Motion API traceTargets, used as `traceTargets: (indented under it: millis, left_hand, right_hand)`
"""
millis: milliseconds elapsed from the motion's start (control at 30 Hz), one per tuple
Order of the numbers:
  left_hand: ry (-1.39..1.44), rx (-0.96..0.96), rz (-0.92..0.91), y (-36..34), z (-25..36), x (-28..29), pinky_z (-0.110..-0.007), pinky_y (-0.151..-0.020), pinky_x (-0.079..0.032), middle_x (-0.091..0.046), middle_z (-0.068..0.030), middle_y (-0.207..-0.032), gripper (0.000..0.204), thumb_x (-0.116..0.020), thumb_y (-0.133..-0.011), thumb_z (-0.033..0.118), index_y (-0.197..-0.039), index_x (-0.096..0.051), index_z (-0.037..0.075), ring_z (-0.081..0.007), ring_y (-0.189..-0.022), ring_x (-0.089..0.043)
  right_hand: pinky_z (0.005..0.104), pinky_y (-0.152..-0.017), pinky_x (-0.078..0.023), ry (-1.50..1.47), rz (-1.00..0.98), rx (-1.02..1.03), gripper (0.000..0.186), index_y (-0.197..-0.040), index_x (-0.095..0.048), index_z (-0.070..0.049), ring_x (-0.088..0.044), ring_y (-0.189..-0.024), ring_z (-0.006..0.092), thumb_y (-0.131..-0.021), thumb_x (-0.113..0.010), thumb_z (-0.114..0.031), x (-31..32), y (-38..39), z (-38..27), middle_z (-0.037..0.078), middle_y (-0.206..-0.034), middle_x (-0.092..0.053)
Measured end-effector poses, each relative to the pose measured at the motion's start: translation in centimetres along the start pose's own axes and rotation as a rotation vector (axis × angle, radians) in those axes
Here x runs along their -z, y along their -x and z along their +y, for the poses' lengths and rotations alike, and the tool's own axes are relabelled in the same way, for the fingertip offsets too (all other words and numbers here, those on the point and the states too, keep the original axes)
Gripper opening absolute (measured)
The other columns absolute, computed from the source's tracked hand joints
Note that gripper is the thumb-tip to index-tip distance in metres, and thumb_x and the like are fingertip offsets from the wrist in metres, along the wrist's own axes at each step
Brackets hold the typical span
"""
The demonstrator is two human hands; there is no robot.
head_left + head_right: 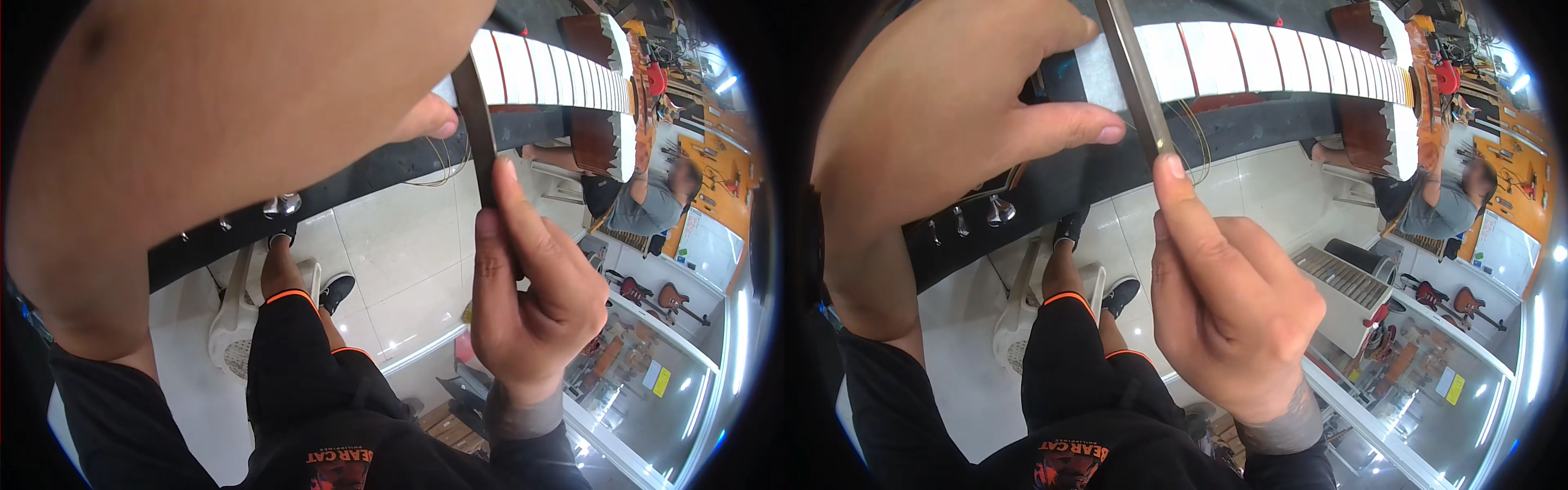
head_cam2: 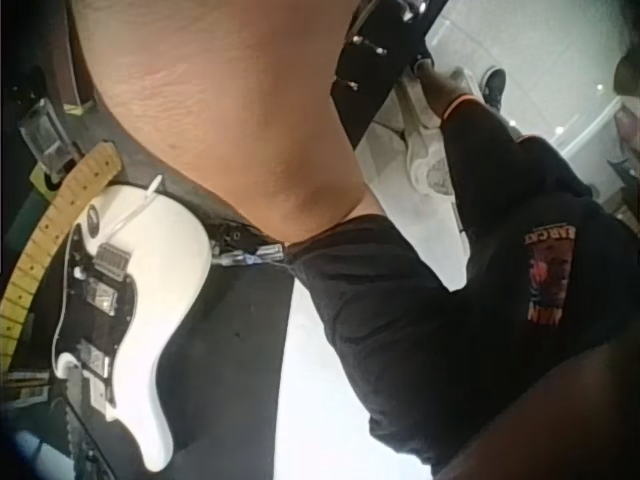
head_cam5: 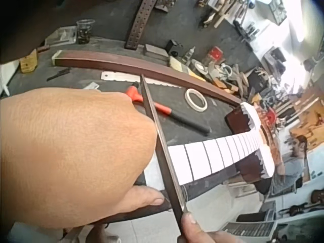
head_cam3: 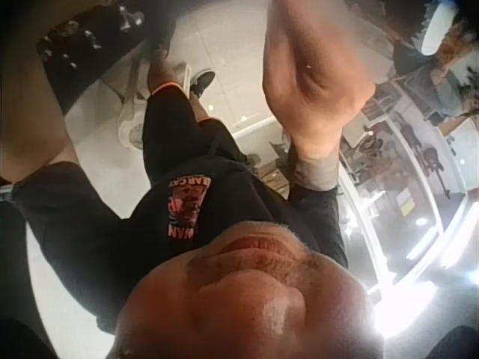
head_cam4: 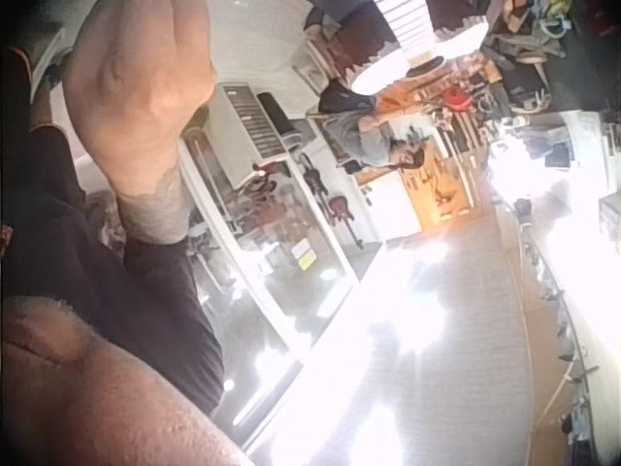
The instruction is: The person uses a long metal file to sand down the frets on a guitar neck, moving the file back and forth across the white tape-covered fretboard while holding the neck steady.
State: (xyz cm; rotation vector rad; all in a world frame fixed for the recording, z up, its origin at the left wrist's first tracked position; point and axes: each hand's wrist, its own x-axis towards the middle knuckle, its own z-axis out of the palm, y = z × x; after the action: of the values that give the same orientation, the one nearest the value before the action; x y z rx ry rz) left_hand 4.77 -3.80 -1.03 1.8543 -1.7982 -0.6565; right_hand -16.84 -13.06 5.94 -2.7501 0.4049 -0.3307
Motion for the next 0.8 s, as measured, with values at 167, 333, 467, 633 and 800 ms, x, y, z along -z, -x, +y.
traceTargets:
  millis: [167,333,467,633,800]
  left_hand:
    - [0.001,0.018,-0.017,0.6,-0.2,0.2,-0.024,-0.049,-0.043,-0.063,-0.0071,-0.067,0.043,-0.078,-0.085,0.021,-0.113,-0.066,-0.009,-0.0124,-0.05,-0.058]
    - [0.014,0.007,-0.011,0.8,-0.4,0.4,-0.024,-0.05,-0.043,-0.063,-0.0073,-0.067,0.043,-0.078,-0.085,0.022,-0.113,-0.066,-0.009,-0.0127,-0.051,-0.058]
    - [0.02,0.003,-0.006,0.6,-0.4,0.2,-0.024,-0.05,-0.043,-0.063,-0.0074,-0.067,0.044,-0.078,-0.084,0.022,-0.113,-0.066,-0.009,-0.013,-0.051,-0.058]
    - [0.023,-0.002,0.001,0.5,-0.5,0.2,-0.024,-0.05,-0.043,-0.063,-0.0076,-0.067,0.044,-0.078,-0.084,0.022,-0.112,-0.066,-0.009,-0.0134,-0.052,-0.058]
    - [0.024,-0.025,0.023,0.0,-0.6,0.1,-0.025,-0.051,-0.044,-0.063,-0.0077,-0.068,0.044,-0.078,-0.084,0.023,-0.112,-0.067,-0.009,-0.0137,-0.052,-0.058]
  right_hand:
    - [0.0257,-0.053,-0.048,0.028,-0.009,0.007,0.051,-0.123,-0.068,-0.002,-0.058,-0.054,0.0175,-0.074,-0.072,0.012,0.5,4.5,0.0,0.007,-0.068,-0.06]
    - [0.0278,-0.053,-0.049,0.023,-0.025,0.039,0.049,-0.119,-0.067,0.002,-0.06,-0.055,0.0214,-0.073,-0.069,0.015,1.5,10.7,0.8,0.01,-0.072,-0.064]
    - [0.0276,-0.052,-0.049,0.021,-0.026,0.023,0.049,-0.12,-0.067,0.001,-0.059,-0.055,0.0208,-0.073,-0.069,0.015,1.2,8.7,0.5,0.01,-0.071,-0.063]
    - [0.0239,-0.054,-0.044,0.031,0.044,0.084,0.044,-0.125,-0.067,-0.002,-0.052,-0.055,0.0105,-0.082,-0.07,0.008,-1.1,-1.0,-0.1,0.007,-0.069,-0.062]
    - [0.0172,-0.054,-0.038,-0.052,0.099,0.021,0.036,-0.128,-0.064,0.003,-0.05,-0.06,0.0008,-0.092,-0.064,0.005,0.0,-2.1,-0.3,0.002,-0.073,-0.065]
